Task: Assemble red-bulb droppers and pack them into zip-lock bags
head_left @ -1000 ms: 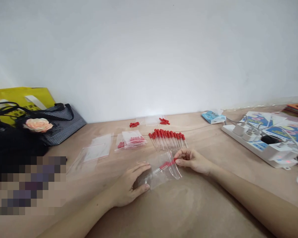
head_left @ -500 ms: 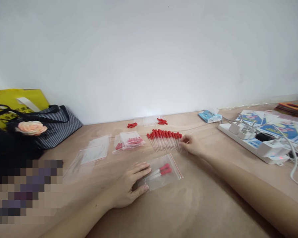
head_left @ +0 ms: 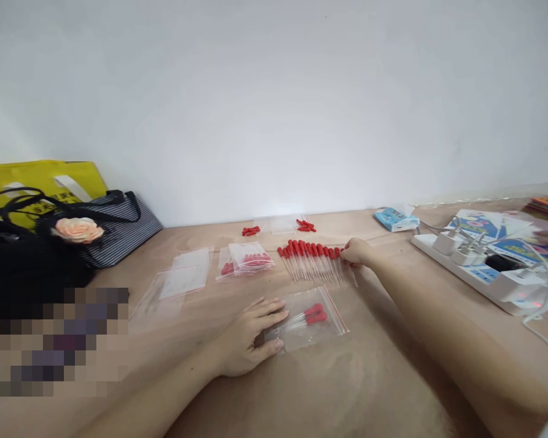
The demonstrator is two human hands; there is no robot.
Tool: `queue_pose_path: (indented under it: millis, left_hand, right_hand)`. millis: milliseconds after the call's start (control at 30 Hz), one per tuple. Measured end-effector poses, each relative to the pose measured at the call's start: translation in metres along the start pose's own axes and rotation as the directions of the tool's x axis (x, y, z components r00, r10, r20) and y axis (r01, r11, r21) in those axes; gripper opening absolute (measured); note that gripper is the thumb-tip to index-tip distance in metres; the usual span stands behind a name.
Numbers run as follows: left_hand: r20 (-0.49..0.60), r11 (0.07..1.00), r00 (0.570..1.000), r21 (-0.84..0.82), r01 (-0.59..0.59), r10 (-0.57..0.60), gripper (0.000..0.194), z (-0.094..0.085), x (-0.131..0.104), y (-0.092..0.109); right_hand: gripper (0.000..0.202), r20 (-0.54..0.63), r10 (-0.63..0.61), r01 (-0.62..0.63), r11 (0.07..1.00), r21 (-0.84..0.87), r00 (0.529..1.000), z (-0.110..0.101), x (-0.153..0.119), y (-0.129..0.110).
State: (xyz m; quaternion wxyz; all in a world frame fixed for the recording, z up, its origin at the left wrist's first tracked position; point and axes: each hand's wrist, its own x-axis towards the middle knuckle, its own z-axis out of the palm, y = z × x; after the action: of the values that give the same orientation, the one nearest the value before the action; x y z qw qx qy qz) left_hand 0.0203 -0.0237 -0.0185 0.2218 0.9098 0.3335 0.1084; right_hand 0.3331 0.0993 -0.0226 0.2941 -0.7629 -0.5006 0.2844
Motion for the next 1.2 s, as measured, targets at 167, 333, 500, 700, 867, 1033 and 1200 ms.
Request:
queue_pose_path:
  millis: [167,333,500,700,867,1033,1200]
  left_hand:
    - [-0.065,0.999,0.997,-0.006,0.044,-0.044,0.043,0.001,-0.001,0.003]
    - [-0.154,1.0,0.988,-0.008,0.007,-0.008,0.034,0.0,-0.001,0.002]
    - [-0.166,1.0,0.986,0.009,-0.018,0.019,0.032,0.0,-0.001,0.0]
    - [-0.122,1.0,0.993,0.031,-0.001,0.005,0.037,0.001,-0.001,0.0]
    - [-0.081,0.997,0.994,0.027,0.071,-0.069,0.043,0.002,-0.004,0.0]
    - [-0.08,0.995,0.993,0.043,0.088,-0.084,0.046,0.002,-0.003,0.0]
    - [-0.11,0.999,0.994,0.046,0.027,-0.022,0.044,0.002,-0.001,-0.002]
  right_hand:
    - [0.009,-0.031,-0.061,0.068,0.955,0.288,0.998,-0.015,-0.021,0.013]
    - [0.023,-0.091,-0.135,0.162,0.817,0.553,0.987,-0.002,-0.057,0.026]
    - [0.036,-0.176,-0.161,0.237,0.544,0.805,0.971,0.019,-0.085,0.031]
    - [0.033,-0.083,-0.117,0.128,0.45,0.884,0.99,0.031,-0.101,0.027]
    - [0.029,0.102,-0.288,0.088,0.577,0.812,0.952,0.035,-0.111,0.027]
    - [0.023,0.149,-0.549,0.399,0.743,0.537,0.822,0.037,-0.115,0.03]
    - [0.019,0.173,-0.643,0.567,0.75,0.34,0.746,0.04,-0.116,0.03]
